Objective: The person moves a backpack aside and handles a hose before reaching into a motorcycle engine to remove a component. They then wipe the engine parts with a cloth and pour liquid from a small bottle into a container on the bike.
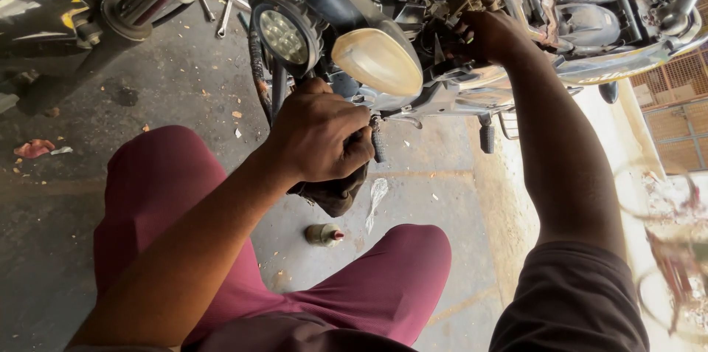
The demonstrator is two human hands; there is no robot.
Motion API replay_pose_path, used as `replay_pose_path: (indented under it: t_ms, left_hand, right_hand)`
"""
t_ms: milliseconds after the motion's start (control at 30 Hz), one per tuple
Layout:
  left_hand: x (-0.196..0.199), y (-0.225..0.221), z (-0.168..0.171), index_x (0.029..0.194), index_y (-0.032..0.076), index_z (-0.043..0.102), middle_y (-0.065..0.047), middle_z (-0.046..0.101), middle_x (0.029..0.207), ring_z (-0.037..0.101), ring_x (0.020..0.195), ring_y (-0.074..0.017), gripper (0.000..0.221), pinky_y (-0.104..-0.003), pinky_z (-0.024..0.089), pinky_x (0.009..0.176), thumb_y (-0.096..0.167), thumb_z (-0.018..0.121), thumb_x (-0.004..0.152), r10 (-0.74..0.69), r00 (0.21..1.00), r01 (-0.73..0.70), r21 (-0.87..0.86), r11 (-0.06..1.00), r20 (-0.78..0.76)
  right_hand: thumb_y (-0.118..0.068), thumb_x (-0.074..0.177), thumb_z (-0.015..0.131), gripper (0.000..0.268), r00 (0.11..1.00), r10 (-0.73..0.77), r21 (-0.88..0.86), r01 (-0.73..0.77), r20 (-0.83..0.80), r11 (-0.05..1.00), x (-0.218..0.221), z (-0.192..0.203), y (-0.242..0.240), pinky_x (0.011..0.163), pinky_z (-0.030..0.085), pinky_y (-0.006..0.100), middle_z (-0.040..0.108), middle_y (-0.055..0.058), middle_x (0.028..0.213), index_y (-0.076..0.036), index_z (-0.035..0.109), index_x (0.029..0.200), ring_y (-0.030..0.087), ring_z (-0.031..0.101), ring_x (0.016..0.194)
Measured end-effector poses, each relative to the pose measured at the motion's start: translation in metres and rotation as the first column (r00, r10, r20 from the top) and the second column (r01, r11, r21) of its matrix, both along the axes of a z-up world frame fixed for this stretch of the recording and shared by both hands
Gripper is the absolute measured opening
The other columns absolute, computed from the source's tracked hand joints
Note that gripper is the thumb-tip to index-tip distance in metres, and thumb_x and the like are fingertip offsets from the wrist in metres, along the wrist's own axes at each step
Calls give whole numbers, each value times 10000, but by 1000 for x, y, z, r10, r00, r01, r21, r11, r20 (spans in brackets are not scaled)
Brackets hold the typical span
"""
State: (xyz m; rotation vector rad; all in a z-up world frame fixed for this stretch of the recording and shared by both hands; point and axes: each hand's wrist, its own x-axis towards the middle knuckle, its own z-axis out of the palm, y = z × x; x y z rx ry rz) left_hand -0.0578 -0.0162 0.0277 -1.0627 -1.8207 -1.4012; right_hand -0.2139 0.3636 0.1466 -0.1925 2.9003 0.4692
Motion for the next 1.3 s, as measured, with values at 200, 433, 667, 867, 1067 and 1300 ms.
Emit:
replay_pose_path:
  t_ms: [200, 433, 667, 867, 1067, 1300]
  left_hand:
    - [1, 0, 2, 714, 130, 615, -40, 628, 633, 628, 613, -240, 197, -387, 434, 770, 252, 680, 854, 3, 1000, -3, -10, 1000, -4]
    - [-1, 3, 2, 707, 130, 601, -47, 601, 626, 619, 618, -253, 206, -396, 442, 765, 273, 687, 829, 10, 1000, -10, -45, 999, -4]
    - [42, 18, -9, 767, 130, 590, -26, 604, 687, 619, 671, -227, 158, -435, 468, 838, 199, 684, 873, 50, 984, -68, -101, 993, -172]
    - [112, 78, -153, 829, 132, 670, -23, 644, 629, 638, 575, -226, 128, -426, 465, 700, 244, 694, 886, -195, 942, 304, -447, 841, 274]
    - [80, 113, -180, 1027, 96, 675, -118, 732, 818, 704, 745, -277, 364, -457, 482, 783, 448, 658, 932, 1, 853, 362, -592, 720, 522]
    - [-60, 237, -129, 1209, 38, 652, -151, 739, 1146, 730, 1067, -274, 240, -373, 565, 916, 223, 628, 1057, -106, 845, -115, 372, 921, 524]
  right_hand:
    - [-316, 943, 786, 402, 998, -35, -170, 25, -56, 985, 6, 4, 1, 800, 607, 404, 762, 139, 1126, -101, 695, 1270, 256, 757, 838]
    - [-280, 931, 860, 248, 895, 147, -137, -224, -422, 965, 5, -6, 23, 672, 602, 346, 793, 60, 1008, -100, 766, 1075, 186, 757, 793]
    - [-239, 901, 855, 141, 826, 82, -371, -338, -558, 865, -2, -26, 48, 731, 625, 295, 796, 8, 1006, -154, 786, 990, 133, 780, 852]
    - [-280, 746, 928, 180, 746, -128, -326, -124, -653, 937, 17, -13, 13, 626, 561, 368, 790, 47, 830, -196, 832, 873, 213, 730, 711]
    - [-321, 803, 906, 176, 889, -125, -465, -107, -441, 879, 13, -12, 23, 651, 580, 348, 791, 7, 853, -181, 815, 860, 151, 733, 714]
    - [-222, 819, 897, 231, 943, -145, -658, -95, -301, 747, 10, -13, 26, 670, 609, 320, 775, 48, 862, -64, 766, 922, 119, 726, 715]
